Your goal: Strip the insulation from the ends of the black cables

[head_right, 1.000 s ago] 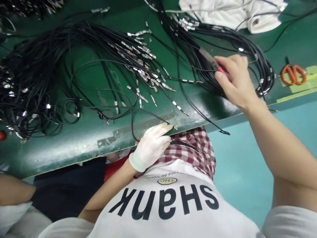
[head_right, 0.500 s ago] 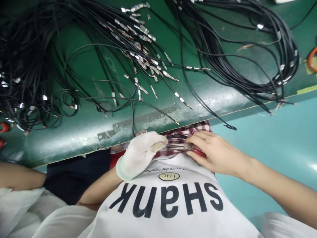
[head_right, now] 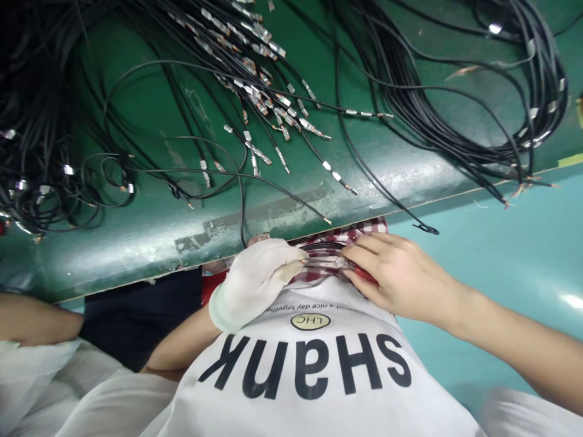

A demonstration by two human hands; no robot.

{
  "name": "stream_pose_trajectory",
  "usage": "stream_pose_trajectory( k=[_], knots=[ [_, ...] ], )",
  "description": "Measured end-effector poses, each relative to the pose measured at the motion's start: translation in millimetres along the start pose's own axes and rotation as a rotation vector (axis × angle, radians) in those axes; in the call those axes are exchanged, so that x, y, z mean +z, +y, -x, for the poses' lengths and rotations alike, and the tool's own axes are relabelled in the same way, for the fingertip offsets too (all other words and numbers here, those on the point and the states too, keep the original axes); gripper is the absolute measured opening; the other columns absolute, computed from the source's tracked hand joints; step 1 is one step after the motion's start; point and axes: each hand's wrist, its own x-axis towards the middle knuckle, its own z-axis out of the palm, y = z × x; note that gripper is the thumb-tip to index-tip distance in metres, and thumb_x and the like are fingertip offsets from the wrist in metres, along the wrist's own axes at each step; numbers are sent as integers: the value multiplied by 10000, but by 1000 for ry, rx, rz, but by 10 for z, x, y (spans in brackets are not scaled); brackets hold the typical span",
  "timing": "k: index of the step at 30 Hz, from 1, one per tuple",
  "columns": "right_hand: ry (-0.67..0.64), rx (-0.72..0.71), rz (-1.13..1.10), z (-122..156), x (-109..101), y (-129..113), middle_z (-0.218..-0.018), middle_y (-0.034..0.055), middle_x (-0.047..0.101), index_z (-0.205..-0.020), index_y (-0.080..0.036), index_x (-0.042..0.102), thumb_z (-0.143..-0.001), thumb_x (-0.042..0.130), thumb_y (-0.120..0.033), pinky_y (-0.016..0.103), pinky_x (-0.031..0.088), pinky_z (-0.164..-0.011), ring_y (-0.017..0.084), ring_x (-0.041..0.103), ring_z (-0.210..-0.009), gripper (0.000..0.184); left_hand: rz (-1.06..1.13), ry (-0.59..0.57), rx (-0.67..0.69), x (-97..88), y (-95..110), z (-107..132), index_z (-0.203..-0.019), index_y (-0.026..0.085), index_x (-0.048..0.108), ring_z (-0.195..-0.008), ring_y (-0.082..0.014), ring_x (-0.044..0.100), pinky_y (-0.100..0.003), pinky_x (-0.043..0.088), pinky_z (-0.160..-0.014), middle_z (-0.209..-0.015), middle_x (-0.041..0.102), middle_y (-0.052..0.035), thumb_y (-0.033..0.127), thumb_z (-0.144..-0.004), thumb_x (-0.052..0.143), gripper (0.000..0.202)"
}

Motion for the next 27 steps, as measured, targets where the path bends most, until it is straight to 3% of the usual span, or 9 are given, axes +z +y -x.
stream_pose_trajectory(
  k=[7, 27],
  knots=[
    [22, -9, 76, -4, -12, -22, -1071, 94, 712, -1160, -192, 620, -945, 556, -309, 413, 516, -807, 259, 666, -915, 253, -36, 44, 27, 17, -11, 27, -895, 185, 681, -769, -147, 627, -286, 476, -756, -812, 688, -7, 318, -1020, 449, 296],
    [41, -69, 225, -22, -110, -52, -1015, 92, 709, -1162, -145, 632, -962, 529, -266, 373, 491, -759, 238, 637, -827, 256, -48, 27, 28, -24, 38, 4, -869, 178, 680, -773, -141, 631, -279, 484, -753, -813, 699, -2, 344, -1036, 421, 350]
  ],
)
